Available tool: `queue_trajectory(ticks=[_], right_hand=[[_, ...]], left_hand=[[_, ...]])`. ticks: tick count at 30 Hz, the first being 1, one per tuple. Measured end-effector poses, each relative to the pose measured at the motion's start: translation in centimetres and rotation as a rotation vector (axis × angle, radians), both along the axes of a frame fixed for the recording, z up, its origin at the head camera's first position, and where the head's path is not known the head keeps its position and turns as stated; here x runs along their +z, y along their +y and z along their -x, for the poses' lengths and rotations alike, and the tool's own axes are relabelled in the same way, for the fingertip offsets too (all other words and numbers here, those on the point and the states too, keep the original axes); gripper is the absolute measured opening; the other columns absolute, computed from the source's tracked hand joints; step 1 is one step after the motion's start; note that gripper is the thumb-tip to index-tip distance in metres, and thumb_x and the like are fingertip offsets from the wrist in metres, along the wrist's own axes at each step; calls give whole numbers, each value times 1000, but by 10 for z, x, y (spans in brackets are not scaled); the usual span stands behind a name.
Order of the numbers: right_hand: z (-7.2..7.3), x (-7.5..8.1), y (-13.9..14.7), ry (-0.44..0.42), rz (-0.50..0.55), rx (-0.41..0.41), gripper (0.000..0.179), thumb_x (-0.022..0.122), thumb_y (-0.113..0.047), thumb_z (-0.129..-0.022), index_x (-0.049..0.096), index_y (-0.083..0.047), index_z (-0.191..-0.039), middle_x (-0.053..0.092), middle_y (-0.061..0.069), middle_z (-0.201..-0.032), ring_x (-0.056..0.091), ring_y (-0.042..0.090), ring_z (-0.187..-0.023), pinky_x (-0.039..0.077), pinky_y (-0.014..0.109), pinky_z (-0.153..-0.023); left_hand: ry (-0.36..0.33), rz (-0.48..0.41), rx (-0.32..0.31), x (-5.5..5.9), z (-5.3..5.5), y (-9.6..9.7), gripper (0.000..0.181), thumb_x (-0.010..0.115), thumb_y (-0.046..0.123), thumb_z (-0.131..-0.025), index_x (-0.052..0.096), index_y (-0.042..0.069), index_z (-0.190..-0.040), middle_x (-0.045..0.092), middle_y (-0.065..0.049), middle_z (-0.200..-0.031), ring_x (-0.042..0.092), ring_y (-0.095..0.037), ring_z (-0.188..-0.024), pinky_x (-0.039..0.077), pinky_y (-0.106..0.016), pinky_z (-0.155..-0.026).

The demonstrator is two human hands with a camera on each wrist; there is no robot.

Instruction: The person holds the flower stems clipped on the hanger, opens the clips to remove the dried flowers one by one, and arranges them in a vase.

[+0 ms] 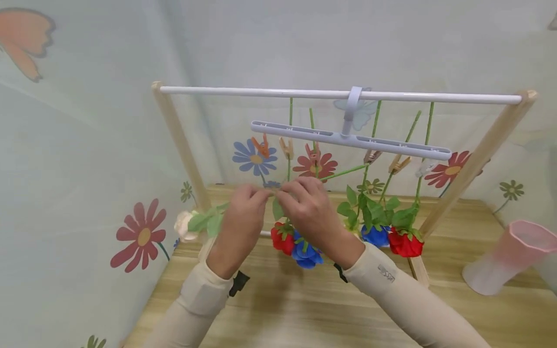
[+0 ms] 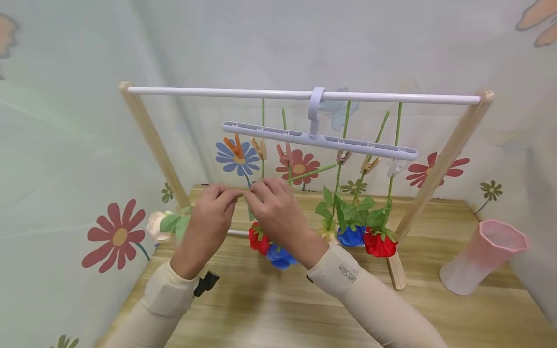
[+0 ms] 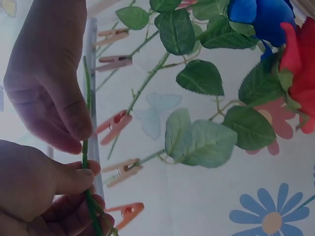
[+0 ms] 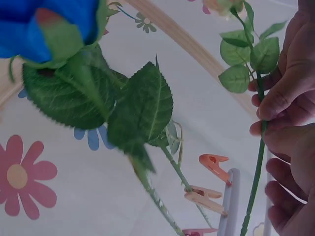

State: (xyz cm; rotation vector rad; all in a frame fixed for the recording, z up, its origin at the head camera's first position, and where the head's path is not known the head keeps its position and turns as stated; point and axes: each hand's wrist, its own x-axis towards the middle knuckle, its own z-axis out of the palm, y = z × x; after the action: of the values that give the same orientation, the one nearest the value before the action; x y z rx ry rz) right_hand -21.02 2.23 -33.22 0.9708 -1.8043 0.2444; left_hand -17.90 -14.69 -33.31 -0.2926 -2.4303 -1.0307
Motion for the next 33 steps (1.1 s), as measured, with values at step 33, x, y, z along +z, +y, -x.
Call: queue_trajectory(ticks=[33], right_hand=[[-11, -2, 85, -153, 302, -252, 9, 69, -5, -94, 68, -1, -86, 66, 15, -81, 59, 35, -72, 52, 45, -66]], left_hand=[[685, 153, -106, -1, 5, 35, 10, 69, 5, -92, 76, 3, -99, 70, -10, -91, 67, -23, -86, 61, -32, -77]])
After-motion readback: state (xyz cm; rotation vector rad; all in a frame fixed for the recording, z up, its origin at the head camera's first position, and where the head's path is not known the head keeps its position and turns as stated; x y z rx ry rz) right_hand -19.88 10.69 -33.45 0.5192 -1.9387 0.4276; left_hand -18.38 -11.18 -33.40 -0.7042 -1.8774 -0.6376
